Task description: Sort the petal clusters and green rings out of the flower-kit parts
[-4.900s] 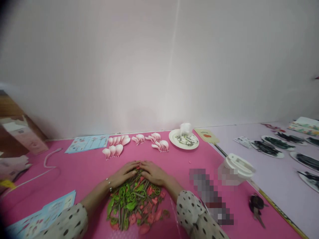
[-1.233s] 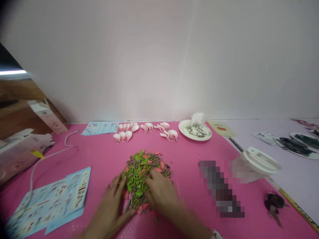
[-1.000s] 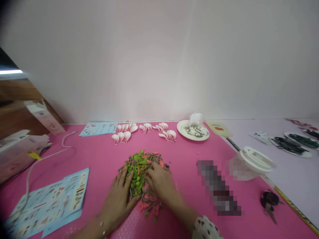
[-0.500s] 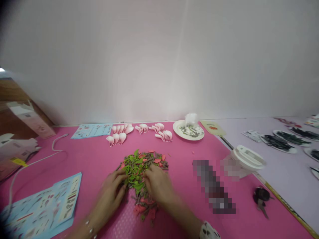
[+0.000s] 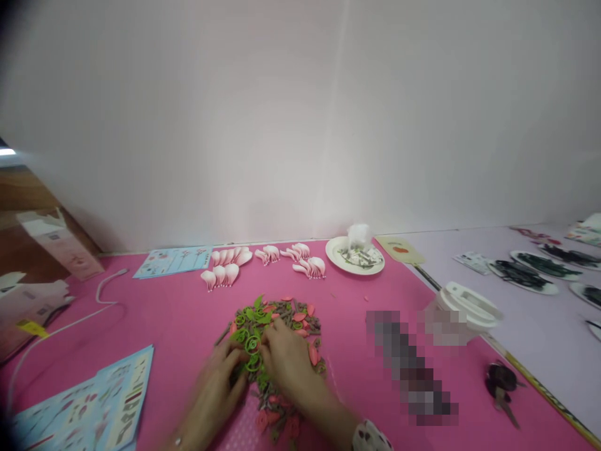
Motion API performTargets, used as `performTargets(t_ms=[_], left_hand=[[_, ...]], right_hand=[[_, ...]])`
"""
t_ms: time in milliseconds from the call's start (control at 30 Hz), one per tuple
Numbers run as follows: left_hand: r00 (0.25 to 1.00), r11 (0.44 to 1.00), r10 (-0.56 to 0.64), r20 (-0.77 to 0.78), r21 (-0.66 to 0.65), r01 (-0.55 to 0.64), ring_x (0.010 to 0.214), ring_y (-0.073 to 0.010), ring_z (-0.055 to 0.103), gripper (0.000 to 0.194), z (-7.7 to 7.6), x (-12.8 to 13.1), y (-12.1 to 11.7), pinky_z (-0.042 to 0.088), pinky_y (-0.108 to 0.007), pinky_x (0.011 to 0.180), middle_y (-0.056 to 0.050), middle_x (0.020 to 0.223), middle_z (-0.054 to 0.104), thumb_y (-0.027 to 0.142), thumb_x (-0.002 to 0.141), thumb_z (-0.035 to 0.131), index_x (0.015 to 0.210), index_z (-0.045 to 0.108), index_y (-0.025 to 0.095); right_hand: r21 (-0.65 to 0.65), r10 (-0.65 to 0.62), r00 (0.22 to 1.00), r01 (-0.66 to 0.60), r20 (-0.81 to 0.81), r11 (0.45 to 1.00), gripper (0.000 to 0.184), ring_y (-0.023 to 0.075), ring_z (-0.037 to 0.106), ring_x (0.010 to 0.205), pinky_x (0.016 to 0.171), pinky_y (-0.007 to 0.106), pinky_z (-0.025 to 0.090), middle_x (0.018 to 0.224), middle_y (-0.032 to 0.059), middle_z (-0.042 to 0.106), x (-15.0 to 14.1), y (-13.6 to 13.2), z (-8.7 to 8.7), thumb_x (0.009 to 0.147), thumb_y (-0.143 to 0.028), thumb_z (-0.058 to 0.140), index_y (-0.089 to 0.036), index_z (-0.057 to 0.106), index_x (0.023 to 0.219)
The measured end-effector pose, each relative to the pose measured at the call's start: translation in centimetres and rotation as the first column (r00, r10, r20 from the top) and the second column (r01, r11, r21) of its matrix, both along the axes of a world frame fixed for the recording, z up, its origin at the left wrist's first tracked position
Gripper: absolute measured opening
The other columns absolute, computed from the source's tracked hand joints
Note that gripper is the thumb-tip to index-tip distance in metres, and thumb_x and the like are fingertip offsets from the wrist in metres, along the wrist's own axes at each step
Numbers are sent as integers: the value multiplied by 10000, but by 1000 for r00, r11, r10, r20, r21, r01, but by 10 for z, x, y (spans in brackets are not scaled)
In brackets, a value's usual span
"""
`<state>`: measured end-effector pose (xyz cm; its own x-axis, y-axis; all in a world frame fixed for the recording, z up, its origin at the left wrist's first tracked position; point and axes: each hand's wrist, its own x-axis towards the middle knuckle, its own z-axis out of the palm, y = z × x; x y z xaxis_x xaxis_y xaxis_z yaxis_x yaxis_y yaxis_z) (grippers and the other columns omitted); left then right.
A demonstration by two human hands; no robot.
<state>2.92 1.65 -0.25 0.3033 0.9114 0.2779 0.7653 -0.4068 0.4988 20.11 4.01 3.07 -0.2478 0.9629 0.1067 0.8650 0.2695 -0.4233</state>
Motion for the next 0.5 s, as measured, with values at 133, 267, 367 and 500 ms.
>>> performTargets(t_ms=[133, 267, 367, 500], left_hand=[[998, 996, -62, -22, 63, 63, 910, -245, 585, 144, -2, 0, 0, 509, -408, 755, -93, 986, 623, 151, 809, 509, 874, 621, 215], [996, 984, -85, -29, 154, 89, 913, -244, 595, 135, -6, -1, 1, 521, -417, 759, -89, 983, 639, 172, 841, 504, 859, 628, 221], [994, 971, -109, -22, 212, 111, 870, -229, 607, 133, -10, -4, 2, 528, -395, 728, -79, 949, 649, 206, 869, 497, 839, 625, 225], [991, 969, -129, -27, 210, 132, 841, -217, 626, 121, -14, -9, 5, 541, -371, 703, -58, 922, 667, 251, 880, 510, 842, 624, 246]], right_hand=[[18, 86, 996, -85, -33, 996, 191, 161, 600, 831, 638, 241, 390, 1020, 33, 587, 0, -6, 9, 858, -193, 551, -232, 641, 1021], [15, 128, 991, -128, 25, 992, 294, 173, 604, 810, 616, 248, 405, 1018, 43, 577, -6, -5, 13, 833, -210, 553, -267, 643, 1107], [-34, 103, 992, -100, 67, 994, 211, 194, 611, 802, 617, 262, 430, 995, 51, 591, -11, 0, 13, 815, -288, 603, -243, 682, 1005], [-84, 48, 997, -42, 60, 996, 193, 210, 617, 792, 657, 286, 469, 958, 52, 623, -14, 3, 11, 808, -367, 640, -211, 693, 909]])
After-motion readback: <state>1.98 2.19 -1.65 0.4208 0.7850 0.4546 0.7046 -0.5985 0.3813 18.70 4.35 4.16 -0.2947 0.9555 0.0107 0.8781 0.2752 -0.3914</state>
